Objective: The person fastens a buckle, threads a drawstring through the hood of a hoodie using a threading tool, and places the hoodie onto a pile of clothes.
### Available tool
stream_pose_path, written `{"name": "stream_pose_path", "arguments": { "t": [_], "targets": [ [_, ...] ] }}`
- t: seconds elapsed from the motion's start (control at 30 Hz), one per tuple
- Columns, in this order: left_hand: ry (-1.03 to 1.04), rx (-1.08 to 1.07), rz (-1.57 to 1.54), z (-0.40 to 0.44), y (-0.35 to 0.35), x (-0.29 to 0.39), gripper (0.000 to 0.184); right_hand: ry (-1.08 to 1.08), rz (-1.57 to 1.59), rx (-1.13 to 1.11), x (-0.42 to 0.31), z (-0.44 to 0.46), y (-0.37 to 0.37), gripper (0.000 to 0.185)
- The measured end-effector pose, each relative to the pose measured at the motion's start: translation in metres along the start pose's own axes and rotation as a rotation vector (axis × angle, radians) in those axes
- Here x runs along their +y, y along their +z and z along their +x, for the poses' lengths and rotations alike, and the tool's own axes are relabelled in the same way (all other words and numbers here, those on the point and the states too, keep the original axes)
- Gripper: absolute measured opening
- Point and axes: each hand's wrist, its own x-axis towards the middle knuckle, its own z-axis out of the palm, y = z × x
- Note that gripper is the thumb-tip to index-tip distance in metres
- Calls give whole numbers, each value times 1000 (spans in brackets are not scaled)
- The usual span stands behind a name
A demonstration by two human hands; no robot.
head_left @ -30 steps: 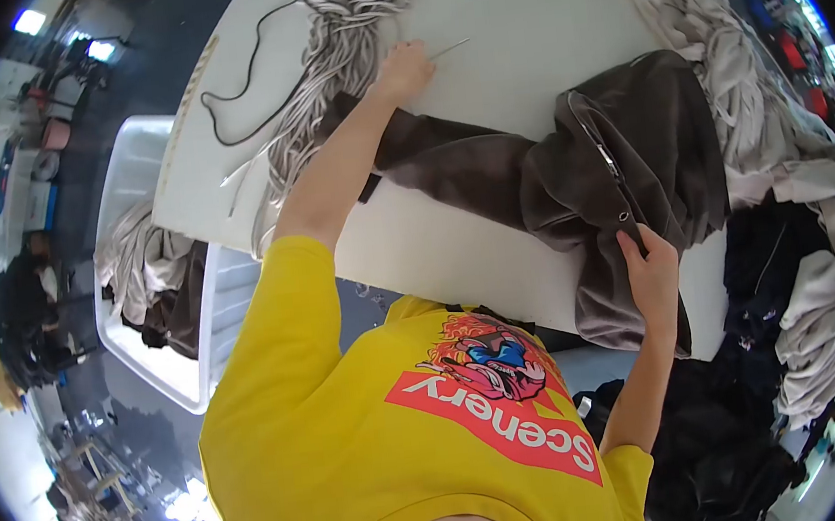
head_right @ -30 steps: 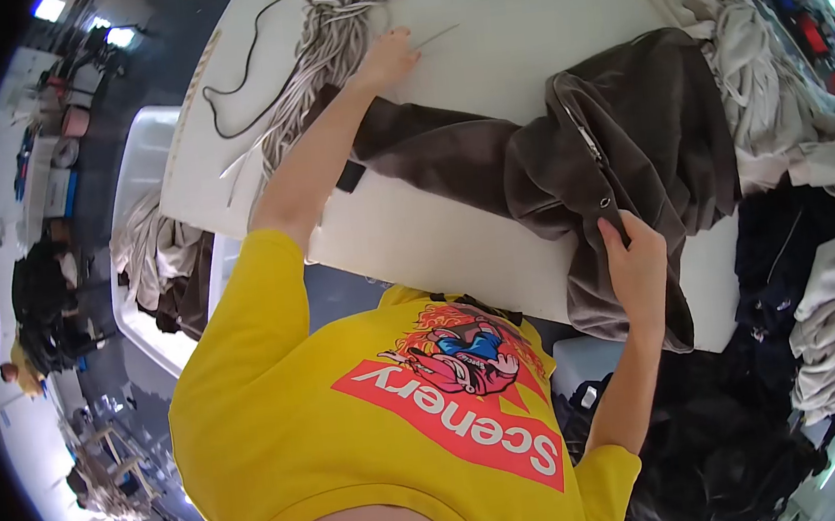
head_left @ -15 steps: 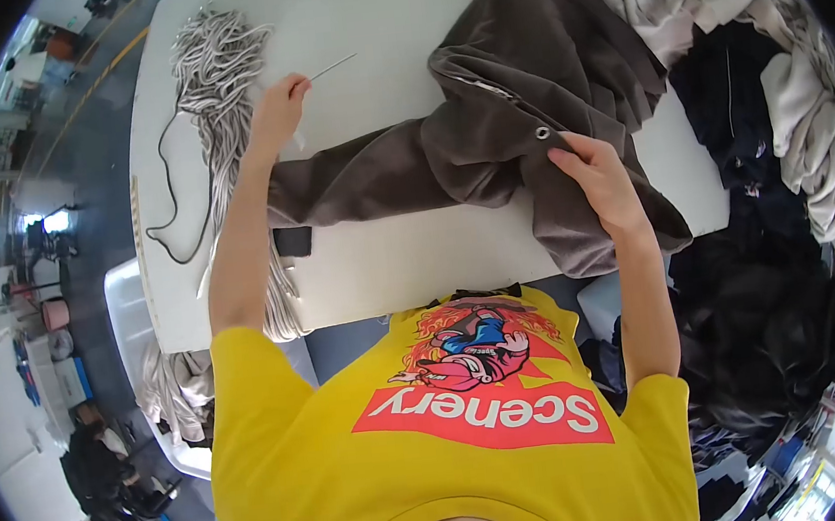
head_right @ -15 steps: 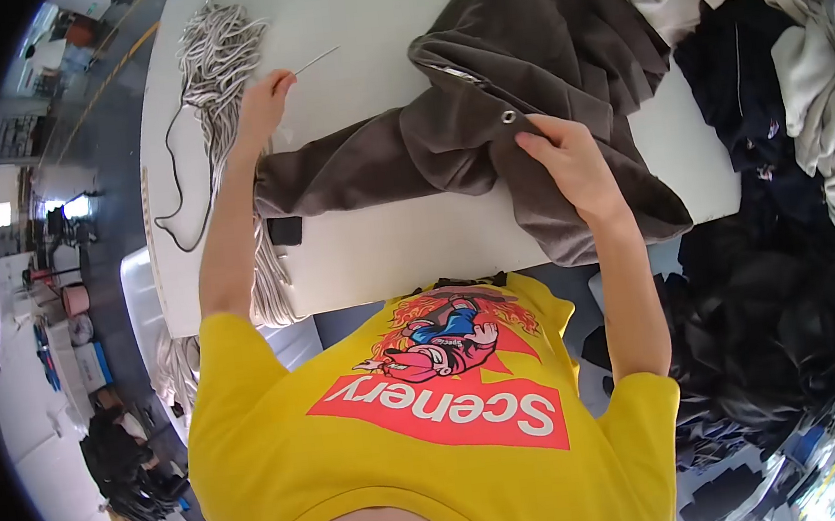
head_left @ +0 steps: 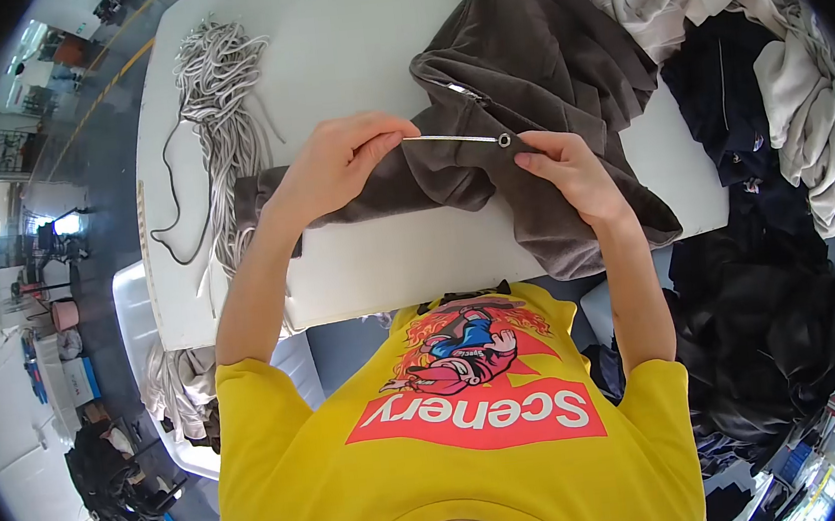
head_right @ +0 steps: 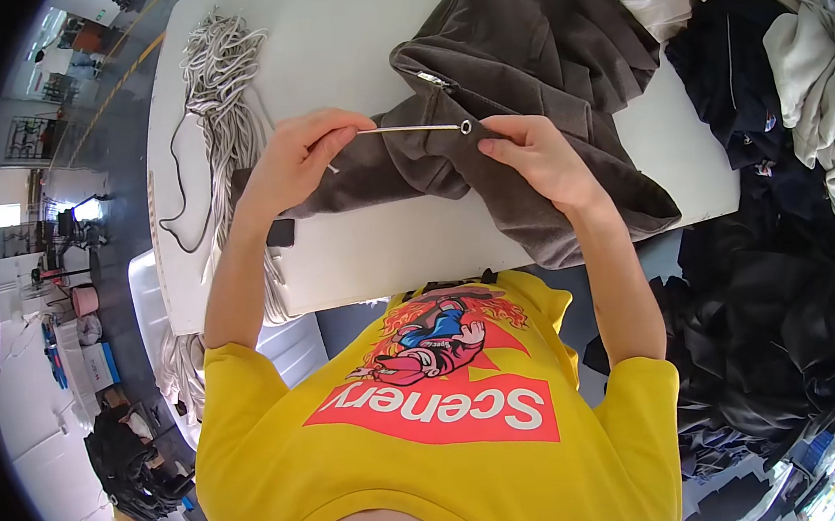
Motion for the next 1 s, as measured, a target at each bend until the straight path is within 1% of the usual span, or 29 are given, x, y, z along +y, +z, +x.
{"name": "stream_pose_path", "arguments": {
  "t": [0.17, 0.23, 0.37, 0.43, 0.57, 0.63, 0.77, 0.83, 0.97, 1.0],
  "targets": [
    [30, 37, -15, 2, -2, 0, 14, -16, 15, -38, -2, -1, -3, 21],
    [-15, 36, -87, 2, -6, 4, 14, -21, 0, -49, -1, 0, -2, 19],
    [-52, 22, -43, 7, 3, 4, 14, -41, -18, -102, 0, 4, -3, 19],
    [-98, -23, -62, 11, 8, 1, 13, -27, -72, -112, 1, 6, -3, 18],
    [-119, -38, -80, 17, 9, 1, 13, -1, -112, -141, -3, 6, -1, 18],
    [-115, -32, -71, 18, 5, 2, 13, -33, -105, -136, -1, 7, -3, 18],
    [-98, -17, -56, 14, -1, -2, 12, -15, -108, -129, 3, 6, -7, 20],
    [22, 73, -78, 12, 2, -10, 12, 2, -71, -110, 6, 7, -7, 20],
    [6, 67, -88, 9, 2, -11, 12, 13, -48, -132, 4, 8, -6, 19],
    [-29, 50, -101, 10, 2, -10, 12, 14, -74, -134, 3, 8, -6, 20]
  ]
}}
